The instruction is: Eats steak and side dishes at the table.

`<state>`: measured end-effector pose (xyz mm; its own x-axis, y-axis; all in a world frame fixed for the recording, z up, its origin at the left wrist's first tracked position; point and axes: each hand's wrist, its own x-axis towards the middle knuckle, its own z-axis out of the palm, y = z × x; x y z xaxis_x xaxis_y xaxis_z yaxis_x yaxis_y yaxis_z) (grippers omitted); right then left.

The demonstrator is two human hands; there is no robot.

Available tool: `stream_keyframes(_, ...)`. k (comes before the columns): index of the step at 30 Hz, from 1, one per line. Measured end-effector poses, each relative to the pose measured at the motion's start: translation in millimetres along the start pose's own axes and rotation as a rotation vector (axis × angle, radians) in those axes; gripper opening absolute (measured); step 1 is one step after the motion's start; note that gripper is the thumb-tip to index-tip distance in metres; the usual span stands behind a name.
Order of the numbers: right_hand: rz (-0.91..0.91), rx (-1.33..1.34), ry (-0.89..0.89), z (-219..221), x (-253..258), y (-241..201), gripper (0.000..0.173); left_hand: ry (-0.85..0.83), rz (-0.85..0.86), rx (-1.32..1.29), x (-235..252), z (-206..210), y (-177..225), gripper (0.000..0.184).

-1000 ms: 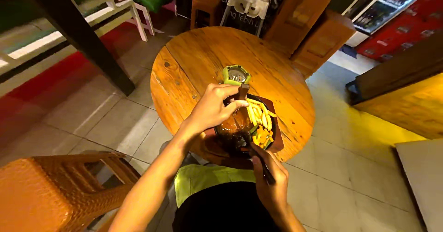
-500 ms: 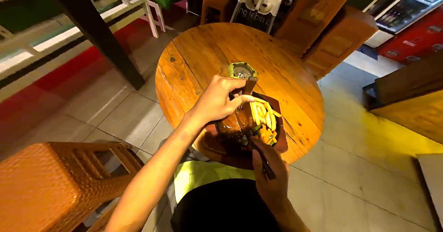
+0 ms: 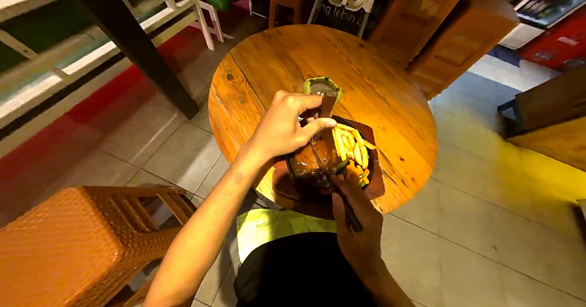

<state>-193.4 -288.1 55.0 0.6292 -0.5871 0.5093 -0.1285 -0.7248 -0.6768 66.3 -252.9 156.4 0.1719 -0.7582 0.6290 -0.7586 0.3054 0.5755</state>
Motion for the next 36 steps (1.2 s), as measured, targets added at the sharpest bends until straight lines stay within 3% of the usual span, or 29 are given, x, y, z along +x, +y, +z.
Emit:
stream_keyframes(29, 0.004, -0.199, 0.038, 21.8, -0.1, -11.0, 0.034, -0.063, -0.048, 0.082, -5.5, 13.7, 4.6, 0.019)
stream_keyframes(36, -0.007, -0.217, 0.047, 29.2, 6.8, -7.9, 0.033, -0.054, 0.013, 0.070, -3.2, 18.6, 1.7, 0.019)
